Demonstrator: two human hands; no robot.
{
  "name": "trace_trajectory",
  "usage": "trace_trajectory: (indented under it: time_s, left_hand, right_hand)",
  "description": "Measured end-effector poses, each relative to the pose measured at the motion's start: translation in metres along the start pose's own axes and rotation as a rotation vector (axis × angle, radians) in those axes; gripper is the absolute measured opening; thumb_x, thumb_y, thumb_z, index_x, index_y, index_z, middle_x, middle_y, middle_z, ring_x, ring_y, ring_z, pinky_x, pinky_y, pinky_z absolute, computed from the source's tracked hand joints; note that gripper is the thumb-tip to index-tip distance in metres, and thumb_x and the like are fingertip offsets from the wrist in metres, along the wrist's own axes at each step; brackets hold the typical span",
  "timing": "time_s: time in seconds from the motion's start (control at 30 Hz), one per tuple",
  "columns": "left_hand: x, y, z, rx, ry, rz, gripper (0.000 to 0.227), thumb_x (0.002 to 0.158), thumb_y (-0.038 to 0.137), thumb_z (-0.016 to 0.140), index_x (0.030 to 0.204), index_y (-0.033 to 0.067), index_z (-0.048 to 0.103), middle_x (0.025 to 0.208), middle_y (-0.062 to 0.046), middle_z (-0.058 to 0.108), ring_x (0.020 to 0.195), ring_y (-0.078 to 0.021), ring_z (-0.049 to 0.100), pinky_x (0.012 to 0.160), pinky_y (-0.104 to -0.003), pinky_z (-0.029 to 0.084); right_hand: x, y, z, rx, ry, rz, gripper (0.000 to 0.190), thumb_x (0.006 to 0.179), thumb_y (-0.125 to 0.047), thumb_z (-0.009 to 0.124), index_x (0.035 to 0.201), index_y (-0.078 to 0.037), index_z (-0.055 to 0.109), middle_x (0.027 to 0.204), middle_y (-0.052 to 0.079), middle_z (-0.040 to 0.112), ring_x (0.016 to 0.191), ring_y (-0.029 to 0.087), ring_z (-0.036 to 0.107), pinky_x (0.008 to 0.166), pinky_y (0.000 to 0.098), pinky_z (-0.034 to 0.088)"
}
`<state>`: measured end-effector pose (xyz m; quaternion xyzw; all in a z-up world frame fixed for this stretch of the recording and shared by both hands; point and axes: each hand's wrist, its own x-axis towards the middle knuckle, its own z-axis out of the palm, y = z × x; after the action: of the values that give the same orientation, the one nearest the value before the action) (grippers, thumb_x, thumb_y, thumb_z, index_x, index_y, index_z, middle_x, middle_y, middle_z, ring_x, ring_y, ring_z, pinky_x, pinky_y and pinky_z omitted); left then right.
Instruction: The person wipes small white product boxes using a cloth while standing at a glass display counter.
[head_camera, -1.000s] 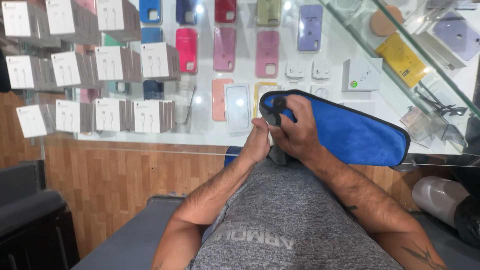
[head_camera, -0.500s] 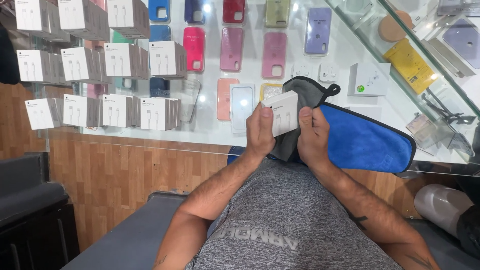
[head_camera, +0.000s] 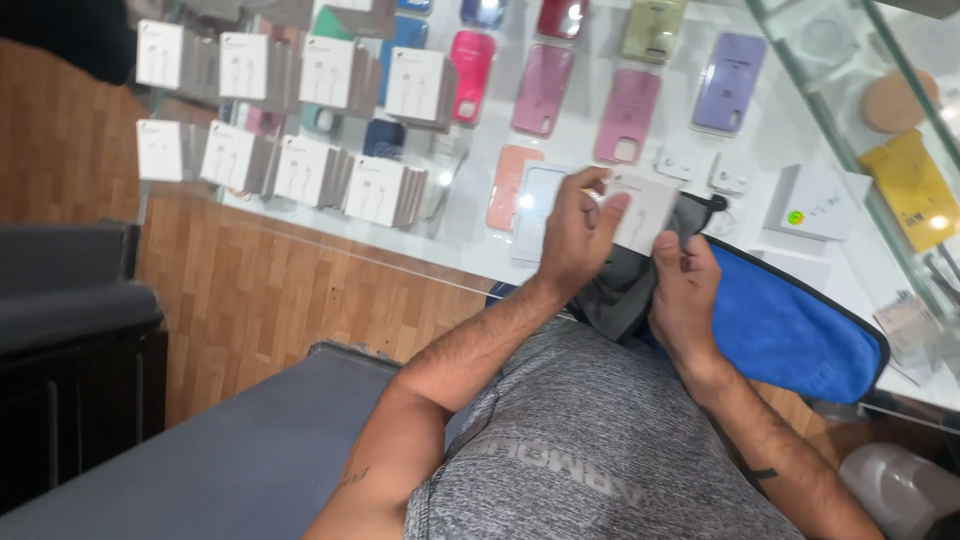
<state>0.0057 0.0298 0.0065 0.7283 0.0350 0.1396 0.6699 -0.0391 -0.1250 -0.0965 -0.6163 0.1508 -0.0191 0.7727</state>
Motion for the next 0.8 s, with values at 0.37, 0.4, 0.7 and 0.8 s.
trace_trajectory:
  time_s: [0.37, 0.4, 0.7, 0.8]
  left_hand:
    - [-0.007, -0.006, -0.026, 0.134, -0.068, 0.107, 0.064, 0.070, 0.044, 0.075, 0.125, 0.0164, 0.056, 0.115, -0.006, 0.060, 0.083, -0.0171, 0.059, 0.072, -0.030, 0.052]
    - [-0.005, -0.010, -0.033, 0.134, -0.067, 0.104, 0.064, 0.070, 0.044, 0.075, 0.125, 0.0164, 0.056, 0.115, -0.006, 0.060, 0.083, -0.0171, 0.059, 0.072, -0.030, 0.052]
    - [0.063, 0.002, -0.150, 0.637, 0.159, 0.232, 0.076, 0.069, 0.029, 0.083, 0.126, 0.0004, 0.041, 0.114, -0.025, 0.053, 0.100, -0.0416, 0.055, 0.086, -0.049, 0.048]
    - [0.096, 0.015, -0.178, 0.852, 0.115, 0.080, 0.084, 0.074, 0.037, 0.082, 0.133, 0.0078, 0.030, 0.123, -0.011, 0.052, 0.107, -0.0241, 0.051, 0.090, -0.042, 0.045]
  right_hand:
    - [0.000, -0.061, 0.033, -0.325, -0.126, -0.267, 0.018, 0.103, -0.016, 0.053, 0.099, 0.002, 0.056, 0.080, 0.018, 0.061, 0.080, 0.023, 0.062, 0.064, 0.0332, 0.049]
    - [0.000, -0.044, 0.021, -0.326, -0.128, -0.265, 0.018, 0.103, -0.016, 0.053, 0.099, 0.002, 0.056, 0.080, 0.018, 0.061, 0.080, 0.023, 0.062, 0.064, 0.0332, 0.049]
    - [-0.001, -0.045, 0.024, -0.700, -0.255, -0.361, 0.018, 0.100, -0.015, 0.055, 0.085, -0.003, 0.057, 0.063, 0.017, 0.056, 0.065, 0.036, 0.060, 0.055, 0.0408, 0.046]
    - [0.002, -0.046, 0.024, -0.704, -0.293, -0.272, 0.017, 0.097, -0.017, 0.049, 0.096, -0.002, 0.057, 0.069, 0.002, 0.051, 0.063, 0.012, 0.046, 0.057, 0.0284, 0.038]
